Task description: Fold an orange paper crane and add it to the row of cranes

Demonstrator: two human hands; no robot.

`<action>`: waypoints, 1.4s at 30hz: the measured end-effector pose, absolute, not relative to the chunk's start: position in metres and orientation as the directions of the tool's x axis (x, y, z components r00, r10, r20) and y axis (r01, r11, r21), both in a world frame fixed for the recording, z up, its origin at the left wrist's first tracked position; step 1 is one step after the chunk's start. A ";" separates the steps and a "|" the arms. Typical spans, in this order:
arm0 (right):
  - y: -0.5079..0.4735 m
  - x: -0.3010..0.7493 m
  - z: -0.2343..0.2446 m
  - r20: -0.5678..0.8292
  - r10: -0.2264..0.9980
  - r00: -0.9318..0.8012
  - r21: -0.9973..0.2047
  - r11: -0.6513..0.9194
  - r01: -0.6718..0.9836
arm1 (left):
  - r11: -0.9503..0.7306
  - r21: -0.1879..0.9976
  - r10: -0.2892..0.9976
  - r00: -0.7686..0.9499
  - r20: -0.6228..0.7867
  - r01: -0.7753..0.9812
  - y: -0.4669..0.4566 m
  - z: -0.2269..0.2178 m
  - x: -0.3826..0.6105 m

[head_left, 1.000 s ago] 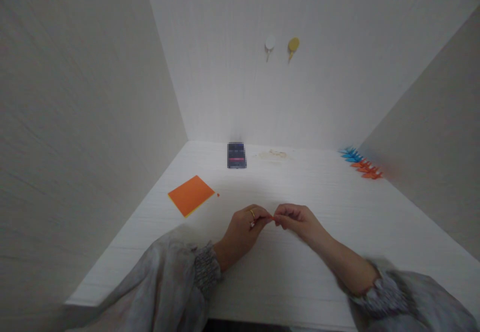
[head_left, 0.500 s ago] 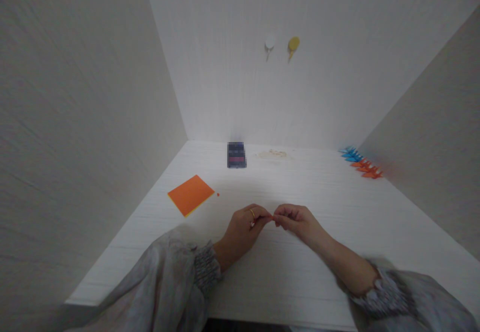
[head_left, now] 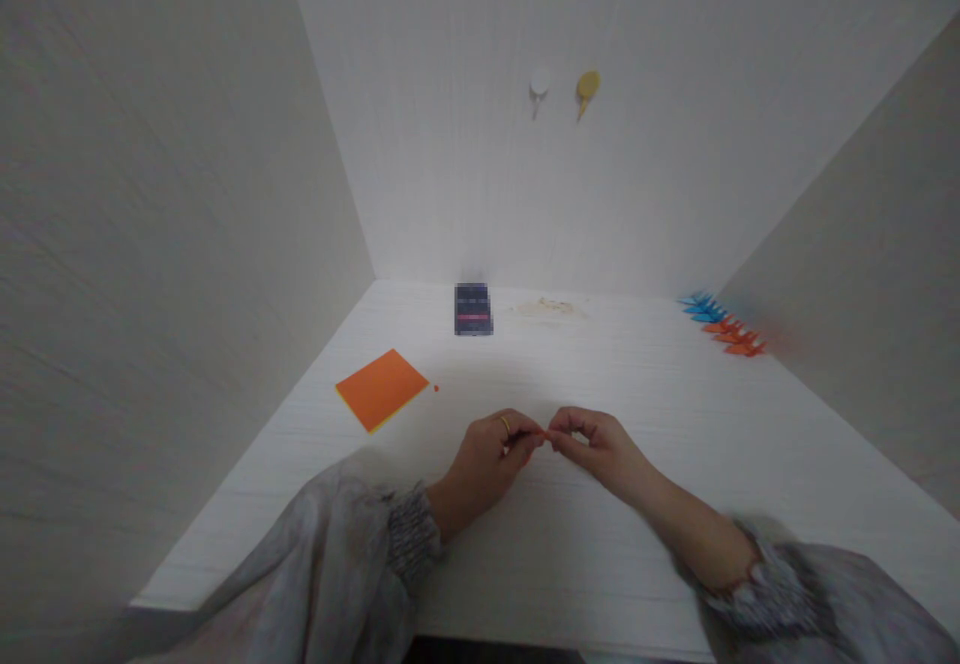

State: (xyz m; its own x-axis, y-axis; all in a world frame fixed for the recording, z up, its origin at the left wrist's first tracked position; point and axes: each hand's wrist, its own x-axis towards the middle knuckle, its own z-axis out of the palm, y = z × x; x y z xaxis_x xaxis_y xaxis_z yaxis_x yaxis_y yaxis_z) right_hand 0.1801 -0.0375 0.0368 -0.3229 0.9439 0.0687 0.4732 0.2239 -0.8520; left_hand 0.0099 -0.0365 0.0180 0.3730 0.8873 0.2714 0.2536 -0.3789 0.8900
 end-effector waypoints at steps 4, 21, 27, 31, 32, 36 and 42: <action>-0.038 0.179 0.038 0.093 0.939 -0.332 -0.852 0.247 0.461 | -0.301 0.935 0.909 0.351 0.223 0.187 -0.036 0.017 0.011; -0.041 0.177 0.040 0.105 0.935 -0.339 -0.866 0.253 0.432 | -0.156 0.983 0.915 0.388 0.107 0.097 -0.037 0.023 0.011; -0.041 0.177 0.040 0.119 0.937 -0.330 -0.831 0.276 0.484 | -0.190 0.976 0.898 0.420 0.130 0.106 -0.035 0.026 0.009; -0.042 0.177 0.042 0.116 0.941 -0.317 -0.824 0.269 0.499 | -0.184 0.980 0.891 0.435 0.133 0.079 -0.035 0.027 0.008; -0.041 0.177 0.042 0.110 0.942 -0.317 -0.834 0.261 0.486 | -0.166 0.984 0.891 0.437 0.123 0.060 -0.036 0.027 0.008; -0.039 0.178 0.038 0.082 0.939 -0.333 -0.904 0.211 0.373 | -0.047 0.999 0.905 0.422 0.053 -0.026 -0.035 0.024 0.011; -0.038 0.179 0.033 0.071 0.946 -0.317 -0.954 0.158 0.257 | 0.028 0.996 0.926 0.378 0.005 -0.083 -0.033 0.023 0.014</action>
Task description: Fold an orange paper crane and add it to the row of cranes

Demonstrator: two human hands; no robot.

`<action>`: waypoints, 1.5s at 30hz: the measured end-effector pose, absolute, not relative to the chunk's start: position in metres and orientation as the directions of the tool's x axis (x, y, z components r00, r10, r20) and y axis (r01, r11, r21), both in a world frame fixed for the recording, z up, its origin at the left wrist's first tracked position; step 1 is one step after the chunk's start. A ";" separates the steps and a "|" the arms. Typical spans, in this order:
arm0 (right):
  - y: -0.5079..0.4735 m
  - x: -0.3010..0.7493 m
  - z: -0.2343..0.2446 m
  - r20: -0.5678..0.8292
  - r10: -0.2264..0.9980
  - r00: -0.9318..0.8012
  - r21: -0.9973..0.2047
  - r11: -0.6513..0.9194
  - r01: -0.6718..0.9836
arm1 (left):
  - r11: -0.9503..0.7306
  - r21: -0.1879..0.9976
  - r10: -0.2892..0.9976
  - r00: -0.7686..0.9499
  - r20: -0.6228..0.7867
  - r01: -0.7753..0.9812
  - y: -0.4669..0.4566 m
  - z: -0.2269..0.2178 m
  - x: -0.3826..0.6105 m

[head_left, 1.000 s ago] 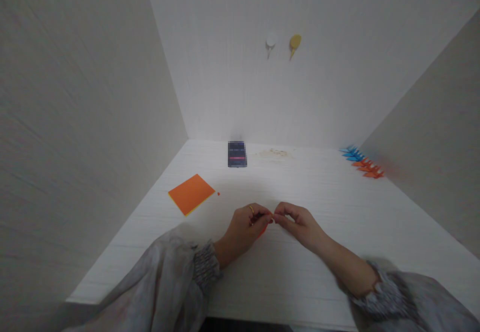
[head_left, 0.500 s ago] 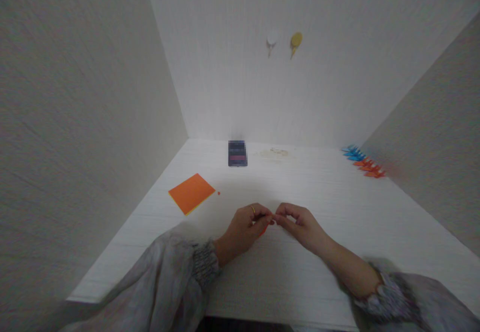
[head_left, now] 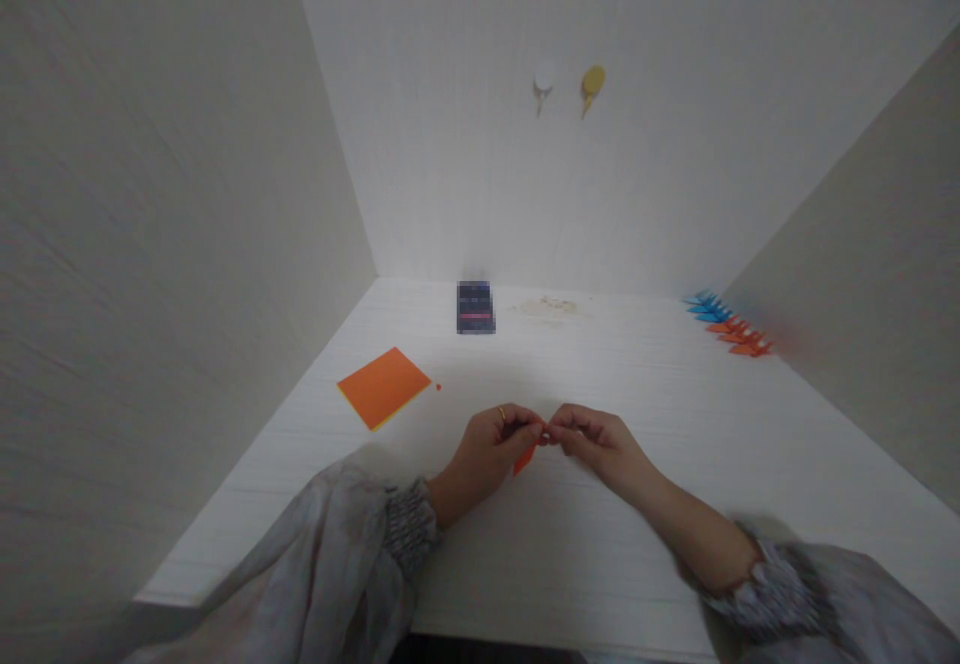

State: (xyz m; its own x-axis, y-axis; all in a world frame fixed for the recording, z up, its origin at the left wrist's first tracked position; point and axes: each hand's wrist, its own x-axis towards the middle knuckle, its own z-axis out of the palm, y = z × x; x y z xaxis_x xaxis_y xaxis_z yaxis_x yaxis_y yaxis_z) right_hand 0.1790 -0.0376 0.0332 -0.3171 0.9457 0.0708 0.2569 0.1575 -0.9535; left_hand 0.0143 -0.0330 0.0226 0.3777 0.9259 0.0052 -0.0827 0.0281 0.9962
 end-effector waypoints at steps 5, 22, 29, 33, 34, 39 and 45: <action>-0.037 0.178 0.033 0.069 0.960 -0.271 -0.955 0.142 0.260 | 0.003 0.995 0.943 0.331 0.029 -0.097 -0.031 0.022 0.014; -0.039 0.177 0.032 0.108 0.971 -0.214 -0.955 0.161 0.248 | 0.064 0.967 0.902 0.428 0.049 -0.247 -0.032 0.017 0.016; -0.038 0.177 0.036 0.142 0.973 -0.182 -0.922 0.197 0.332 | 0.128 0.961 0.909 0.417 -0.014 -0.247 -0.030 0.015 0.016; -0.040 0.175 0.040 0.180 0.966 -0.183 -0.895 0.238 0.377 | 0.112 0.959 0.915 0.402 0.002 -0.260 -0.030 0.017 0.016; -0.041 0.175 0.041 0.191 0.963 -0.187 -0.885 0.252 0.392 | 0.111 0.960 0.916 0.402 0.002 -0.257 -0.030 0.018 0.016; -0.042 0.177 0.040 0.230 0.946 -0.229 -0.861 0.307 0.405 | 0.134 0.956 0.912 0.411 -0.015 -0.262 -0.031 0.019 0.016; -0.043 0.177 0.043 0.253 0.939 -0.231 -0.855 0.329 0.402 | 0.129 0.954 0.913 0.408 -0.007 -0.272 -0.031 0.023 0.017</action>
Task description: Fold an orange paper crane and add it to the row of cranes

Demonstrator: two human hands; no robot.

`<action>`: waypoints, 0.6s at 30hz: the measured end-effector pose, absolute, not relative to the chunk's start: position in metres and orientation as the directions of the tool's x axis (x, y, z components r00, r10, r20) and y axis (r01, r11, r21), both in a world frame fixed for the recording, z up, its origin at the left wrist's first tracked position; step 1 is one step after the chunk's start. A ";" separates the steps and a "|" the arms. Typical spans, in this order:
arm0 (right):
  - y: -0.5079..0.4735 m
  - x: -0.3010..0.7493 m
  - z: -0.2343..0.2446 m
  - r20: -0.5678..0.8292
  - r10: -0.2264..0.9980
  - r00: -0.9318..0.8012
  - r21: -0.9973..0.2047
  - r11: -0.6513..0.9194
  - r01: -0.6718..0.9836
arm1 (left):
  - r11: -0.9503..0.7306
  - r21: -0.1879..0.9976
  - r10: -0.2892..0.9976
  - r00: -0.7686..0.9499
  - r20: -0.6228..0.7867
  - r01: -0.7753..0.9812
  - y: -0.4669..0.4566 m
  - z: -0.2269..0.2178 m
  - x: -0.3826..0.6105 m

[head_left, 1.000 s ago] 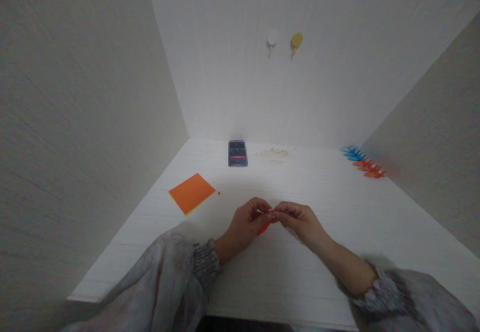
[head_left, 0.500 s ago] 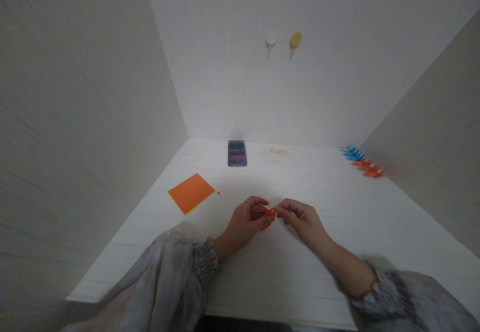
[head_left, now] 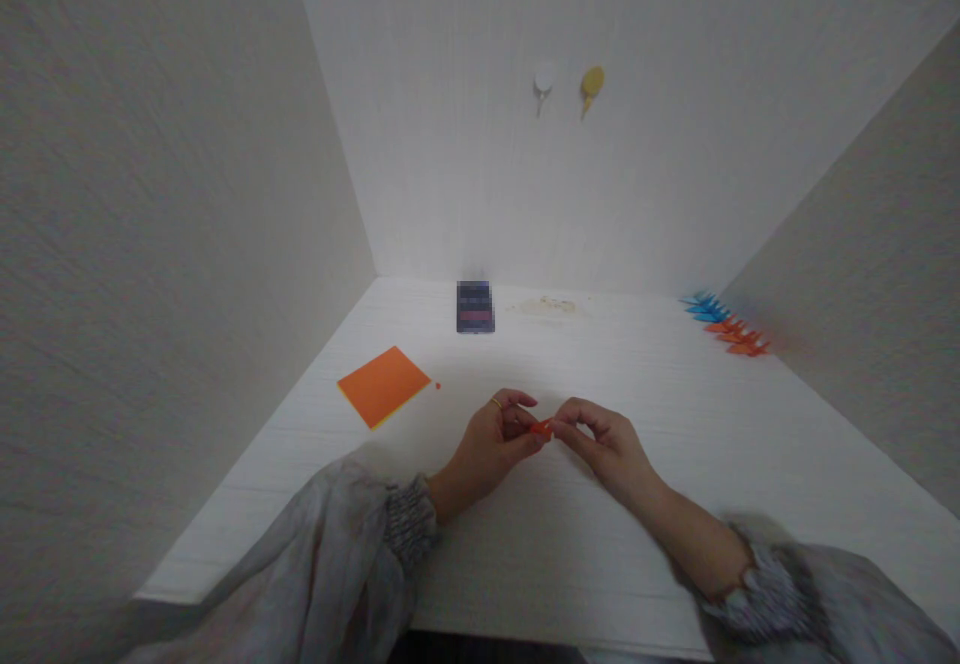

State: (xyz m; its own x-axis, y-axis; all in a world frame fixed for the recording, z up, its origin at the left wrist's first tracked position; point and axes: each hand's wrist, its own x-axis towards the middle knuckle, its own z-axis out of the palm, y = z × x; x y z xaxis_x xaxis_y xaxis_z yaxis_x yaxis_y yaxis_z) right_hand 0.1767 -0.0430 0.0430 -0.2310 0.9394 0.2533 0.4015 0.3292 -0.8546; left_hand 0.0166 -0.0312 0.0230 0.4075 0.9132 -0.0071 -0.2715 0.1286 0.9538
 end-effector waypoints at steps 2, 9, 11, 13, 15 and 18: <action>-0.043 0.176 0.043 0.265 0.938 -0.225 -0.849 0.337 0.406 | 0.117 0.953 0.917 0.399 0.005 -0.280 -0.030 0.023 0.017; -0.041 0.176 0.038 0.397 0.881 -0.258 -0.765 0.473 0.437 | -0.012 0.989 0.944 0.324 0.059 -0.147 -0.027 0.017 0.014; -0.042 0.177 0.038 0.455 0.858 -0.237 -0.733 0.512 0.448 | -0.050 0.997 0.963 0.263 0.062 -0.051 -0.026 0.016 0.013; -0.043 0.177 0.037 0.502 0.836 -0.220 -0.699 0.543 0.467 | -0.029 0.999 0.973 0.230 0.024 0.020 -0.026 0.015 0.013; -0.044 0.177 0.037 0.531 0.818 -0.223 -0.667 0.565 0.486 | -0.004 0.998 0.969 0.245 -0.011 0.060 -0.025 0.015 0.014; -0.045 0.176 0.038 0.560 0.792 -0.245 -0.624 0.597 0.504 | -0.014 0.996 0.947 0.319 -0.015 0.087 -0.026 0.017 0.015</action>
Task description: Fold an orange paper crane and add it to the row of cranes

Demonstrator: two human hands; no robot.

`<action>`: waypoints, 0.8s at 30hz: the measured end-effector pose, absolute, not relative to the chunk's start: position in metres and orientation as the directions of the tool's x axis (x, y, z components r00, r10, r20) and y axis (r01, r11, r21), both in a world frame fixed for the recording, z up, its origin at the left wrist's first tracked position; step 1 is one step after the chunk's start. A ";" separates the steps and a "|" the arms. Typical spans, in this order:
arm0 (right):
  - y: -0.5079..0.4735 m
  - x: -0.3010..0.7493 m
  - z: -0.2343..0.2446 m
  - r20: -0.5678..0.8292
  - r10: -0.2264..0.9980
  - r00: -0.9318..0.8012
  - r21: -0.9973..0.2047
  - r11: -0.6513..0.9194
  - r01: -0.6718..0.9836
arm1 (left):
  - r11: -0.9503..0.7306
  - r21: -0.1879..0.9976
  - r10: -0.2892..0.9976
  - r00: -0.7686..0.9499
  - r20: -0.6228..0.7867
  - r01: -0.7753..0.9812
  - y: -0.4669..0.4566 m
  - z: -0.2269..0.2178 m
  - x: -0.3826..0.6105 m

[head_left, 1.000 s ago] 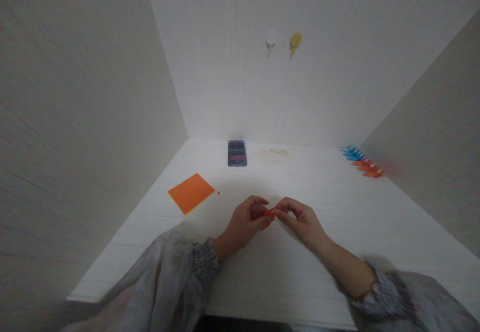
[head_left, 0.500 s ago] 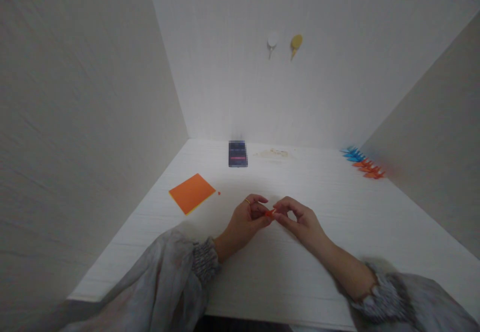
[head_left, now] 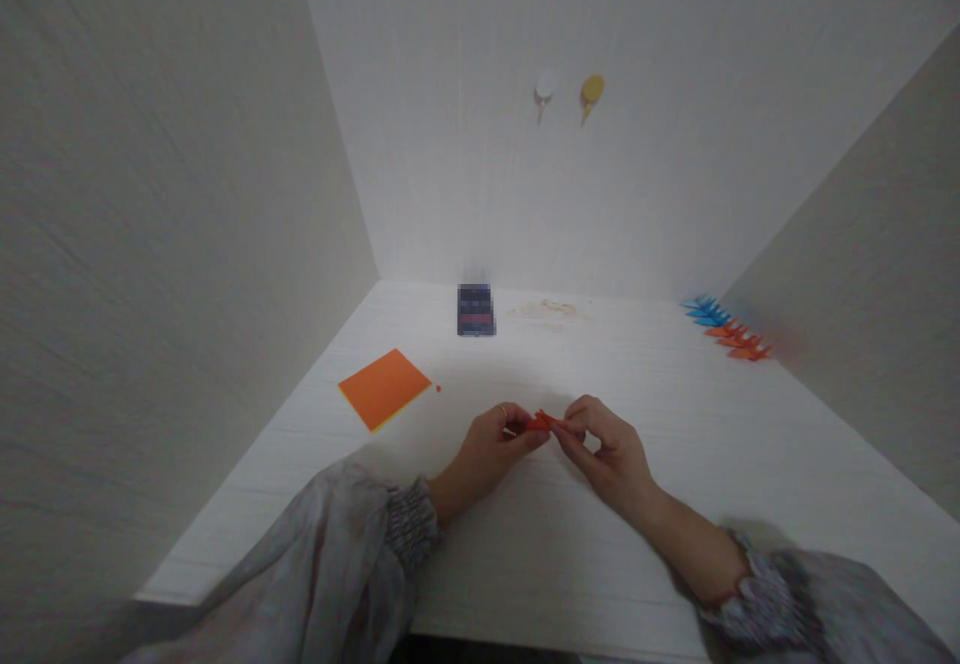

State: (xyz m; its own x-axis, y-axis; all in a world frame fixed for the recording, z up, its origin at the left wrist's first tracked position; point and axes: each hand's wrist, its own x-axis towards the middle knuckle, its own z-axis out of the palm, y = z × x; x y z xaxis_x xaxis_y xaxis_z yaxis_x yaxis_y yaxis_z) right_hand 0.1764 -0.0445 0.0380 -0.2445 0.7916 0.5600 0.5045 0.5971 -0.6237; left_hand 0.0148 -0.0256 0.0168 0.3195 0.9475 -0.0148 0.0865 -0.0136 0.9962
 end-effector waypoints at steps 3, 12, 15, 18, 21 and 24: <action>-0.044 0.175 0.038 0.589 0.761 -0.272 -0.581 0.632 0.512 | -0.010 0.998 0.935 0.354 -0.011 0.058 -0.027 0.019 0.015; -0.044 0.181 0.037 0.565 0.748 -0.348 -0.615 0.663 0.426 | 0.025 0.998 0.915 0.403 -0.003 -0.050 -0.024 0.020 0.012; -0.041 0.185 0.040 0.510 0.798 -0.321 -0.723 0.600 0.343 | 0.076 0.992 0.889 0.456 -0.022 -0.101 -0.025 0.022 0.010; -0.038 0.186 0.043 0.398 0.856 -0.330 -0.826 0.491 0.277 | 0.111 0.987 0.859 0.511 -0.037 -0.115 -0.027 0.024 0.008; -0.036 0.184 0.040 0.186 0.887 -0.422 -0.918 0.311 0.248 | 0.133 0.985 0.843 0.535 -0.052 -0.114 -0.028 0.026 0.006; -0.035 0.183 0.031 0.030 0.887 -0.462 -0.973 0.132 0.191 | 0.155 0.981 0.817 0.574 -0.064 -0.112 -0.029 0.028 0.004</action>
